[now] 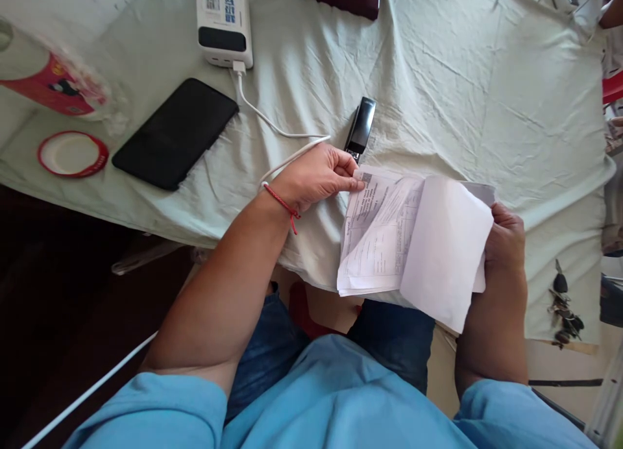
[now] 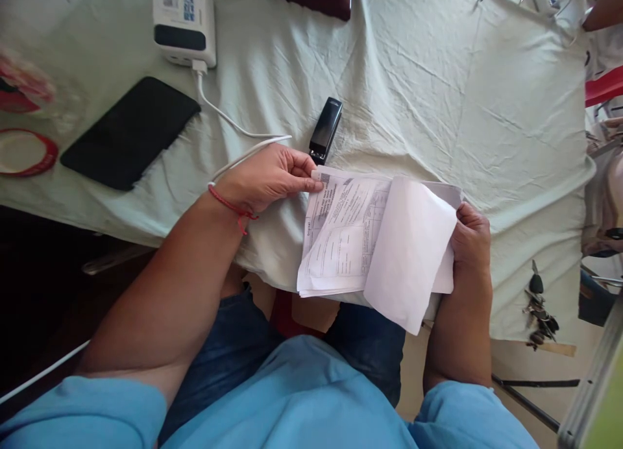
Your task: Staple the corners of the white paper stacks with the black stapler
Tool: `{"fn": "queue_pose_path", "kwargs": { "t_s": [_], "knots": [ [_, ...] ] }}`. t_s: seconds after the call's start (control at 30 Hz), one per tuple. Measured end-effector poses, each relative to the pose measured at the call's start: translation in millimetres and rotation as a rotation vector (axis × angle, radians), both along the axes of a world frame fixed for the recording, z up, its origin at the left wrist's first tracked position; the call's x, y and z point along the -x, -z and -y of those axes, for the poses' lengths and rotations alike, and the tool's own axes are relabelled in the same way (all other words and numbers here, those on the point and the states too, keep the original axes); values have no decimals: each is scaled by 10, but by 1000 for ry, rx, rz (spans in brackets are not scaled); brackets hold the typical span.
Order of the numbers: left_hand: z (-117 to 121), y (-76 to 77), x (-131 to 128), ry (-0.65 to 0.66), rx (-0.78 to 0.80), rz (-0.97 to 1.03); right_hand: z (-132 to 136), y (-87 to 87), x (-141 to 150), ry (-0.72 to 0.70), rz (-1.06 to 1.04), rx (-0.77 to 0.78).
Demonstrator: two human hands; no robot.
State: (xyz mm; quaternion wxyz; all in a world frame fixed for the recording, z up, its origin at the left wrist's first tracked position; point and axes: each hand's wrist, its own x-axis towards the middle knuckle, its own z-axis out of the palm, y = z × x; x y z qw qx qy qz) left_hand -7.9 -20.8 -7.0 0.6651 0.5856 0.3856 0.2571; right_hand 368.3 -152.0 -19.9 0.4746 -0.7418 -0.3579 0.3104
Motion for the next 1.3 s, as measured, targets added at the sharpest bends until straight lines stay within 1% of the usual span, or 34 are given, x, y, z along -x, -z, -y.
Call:
{"fn": "queue_pose_path", "kwargs": {
  "t_s": [0.07, 0.17, 0.23, 0.4, 0.57, 0.7, 0.8, 0.87, 0.93, 1.03, 1.17, 1.23, 1.3],
  "knots": [
    [6, -14, -12, -17, 0, 5, 0, 1, 12, 4, 6, 12],
    [23, -48, -35, -48, 15, -14, -9, -19, 7, -4, 15, -11],
    [33, -64, -50, -45, -5, -40, -17, -38, -3, -10, 27, -11],
    [20, -30, -61, -44, -70, -69, -32, -73, 3, 12, 62, 40],
    [-3, 34, -56, -48, -236, -127, -38, -58, -6, 2, 63, 40],
    [14, 53, -72, -68, -382, -222, -43, -56, -15, 0, 57, 58],
    [41, 60, -86, -91, -468, -250, -44, -74, 2, -5, 76, 62],
    [58, 63, -89, -73, -512, -234, -42, -87, 12, -8, 91, 60],
    [68, 67, -85, -22, -537, -224, -41, -96, 12, -18, 98, 63],
    [69, 83, -77, 48, -546, -269, -53, -108, 3, -30, 93, 74],
    [53, 111, -71, 44, -542, -344, -51, -126, 51, -22, -23, 74],
    [42, 119, -70, 36, -559, -355, -13, -130, 103, 0, 12, 76],
    [33, 123, -68, 47, -584, -348, 39, -126, 143, -10, 76, 74]
  ]
}}
